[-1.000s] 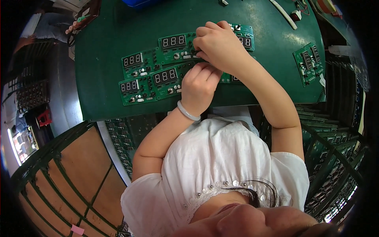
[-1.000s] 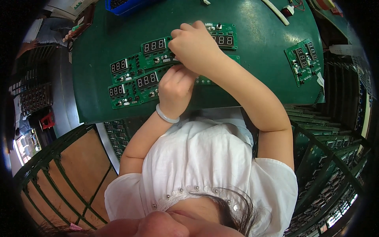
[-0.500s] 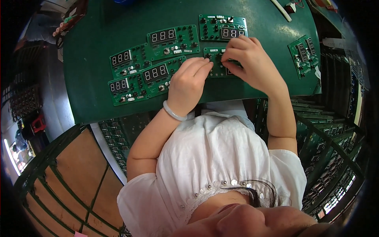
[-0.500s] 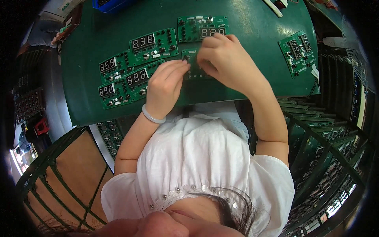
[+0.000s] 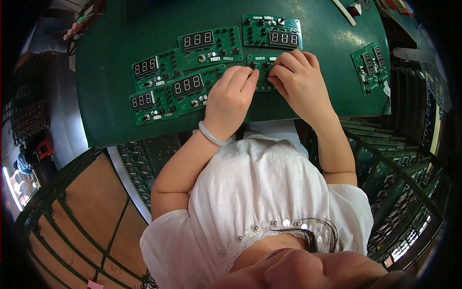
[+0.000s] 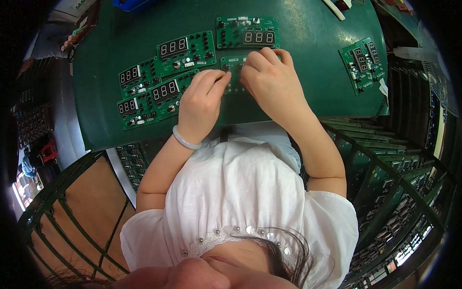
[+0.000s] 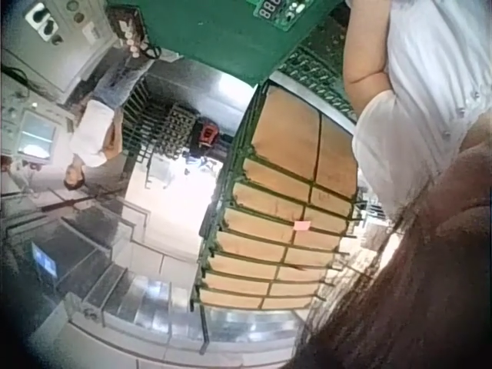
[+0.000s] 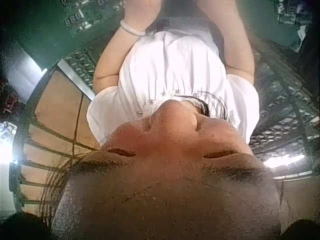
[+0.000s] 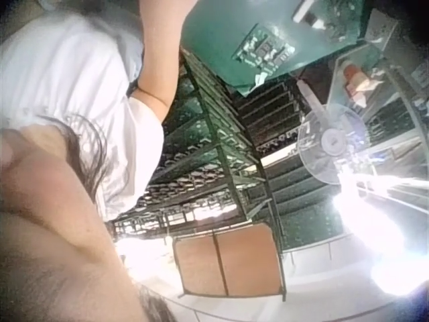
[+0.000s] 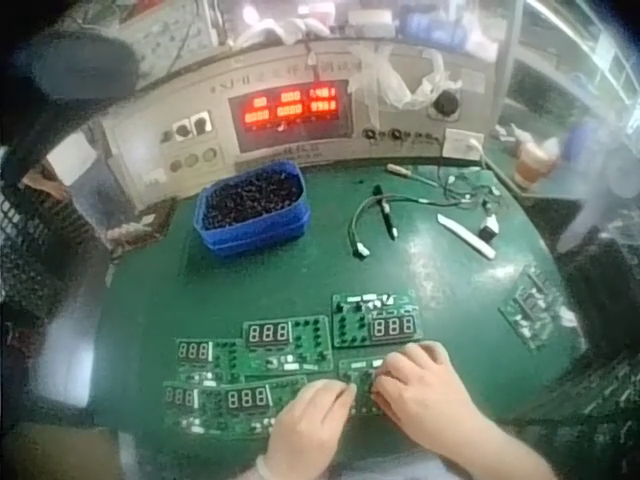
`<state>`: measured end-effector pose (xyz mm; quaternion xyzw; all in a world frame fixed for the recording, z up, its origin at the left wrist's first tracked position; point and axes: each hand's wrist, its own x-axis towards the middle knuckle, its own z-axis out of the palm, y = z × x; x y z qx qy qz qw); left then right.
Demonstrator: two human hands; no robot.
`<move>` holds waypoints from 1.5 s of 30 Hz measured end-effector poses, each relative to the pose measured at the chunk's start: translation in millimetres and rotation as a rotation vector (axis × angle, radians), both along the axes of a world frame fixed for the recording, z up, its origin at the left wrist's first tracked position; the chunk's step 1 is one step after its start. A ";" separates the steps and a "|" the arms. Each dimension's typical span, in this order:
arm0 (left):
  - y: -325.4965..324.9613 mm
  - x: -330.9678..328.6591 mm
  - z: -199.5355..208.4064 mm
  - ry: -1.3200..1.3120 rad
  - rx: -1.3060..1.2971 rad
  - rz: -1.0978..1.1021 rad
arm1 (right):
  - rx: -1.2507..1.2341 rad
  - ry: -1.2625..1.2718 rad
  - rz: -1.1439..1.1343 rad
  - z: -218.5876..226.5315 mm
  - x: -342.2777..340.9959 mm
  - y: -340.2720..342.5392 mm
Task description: The person inserts small electronic components into green printed circuit boards by hand.
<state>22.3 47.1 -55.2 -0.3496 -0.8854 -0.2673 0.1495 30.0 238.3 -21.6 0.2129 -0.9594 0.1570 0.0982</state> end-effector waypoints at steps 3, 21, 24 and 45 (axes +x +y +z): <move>-2.0 -0.5 0.1 -0.002 -0.010 0.000 | 0.126 0.022 -0.060 4.8 3.1 -8.7; 5.5 -27.0 15.5 -0.014 -0.037 0.108 | 0.082 0.181 -0.243 -5.8 -25.7 -12.4; 15.0 -45.5 4.4 0.078 -0.205 0.182 | 0.173 0.183 -0.333 -23.7 -28.2 -24.7; 11.5 -60.1 9.2 -0.015 -0.337 0.066 | 0.262 0.115 -0.271 -22.4 -33.5 -12.7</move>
